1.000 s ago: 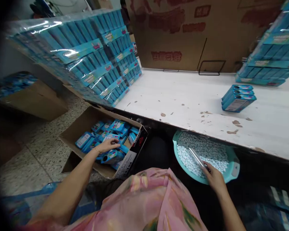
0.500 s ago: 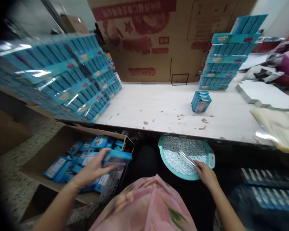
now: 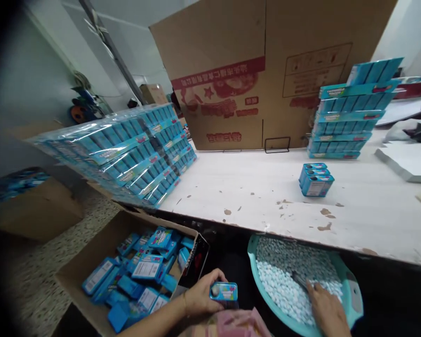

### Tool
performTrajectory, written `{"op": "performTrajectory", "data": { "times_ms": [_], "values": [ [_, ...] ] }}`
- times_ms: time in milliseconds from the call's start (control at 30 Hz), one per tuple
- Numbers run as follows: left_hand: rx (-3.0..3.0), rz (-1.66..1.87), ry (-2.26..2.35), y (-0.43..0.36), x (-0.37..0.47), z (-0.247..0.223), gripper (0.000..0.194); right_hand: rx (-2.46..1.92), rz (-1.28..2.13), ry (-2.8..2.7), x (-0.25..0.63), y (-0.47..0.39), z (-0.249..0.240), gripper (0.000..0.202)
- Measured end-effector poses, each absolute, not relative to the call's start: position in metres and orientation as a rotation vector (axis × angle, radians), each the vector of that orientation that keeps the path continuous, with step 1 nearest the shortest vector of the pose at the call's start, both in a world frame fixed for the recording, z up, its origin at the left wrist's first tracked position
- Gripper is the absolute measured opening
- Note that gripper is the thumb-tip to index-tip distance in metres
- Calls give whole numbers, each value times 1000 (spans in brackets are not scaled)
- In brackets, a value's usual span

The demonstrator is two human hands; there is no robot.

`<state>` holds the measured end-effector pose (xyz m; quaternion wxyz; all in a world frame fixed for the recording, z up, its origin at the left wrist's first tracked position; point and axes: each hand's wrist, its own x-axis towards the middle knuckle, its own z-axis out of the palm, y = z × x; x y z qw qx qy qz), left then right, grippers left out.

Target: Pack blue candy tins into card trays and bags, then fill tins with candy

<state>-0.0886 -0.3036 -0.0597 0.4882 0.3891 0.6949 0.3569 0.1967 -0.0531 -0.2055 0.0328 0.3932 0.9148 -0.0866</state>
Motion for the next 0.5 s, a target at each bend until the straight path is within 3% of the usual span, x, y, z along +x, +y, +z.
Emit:
{"op": "performTrajectory", "data": {
  "times_ms": [167,333,500],
  "values": [
    [842,908,1690,-302,-92,-70,50,1379,-359,2791,137,-70,-187,36],
    [805,1016,1770,-275,-95,-65,41,1467,-1004,2832,140,-78,-138,29],
    [1093,1063,1779,-218,-85,-52,41,1568,-1138,2788,157,-72,-122,34]
  ]
}}
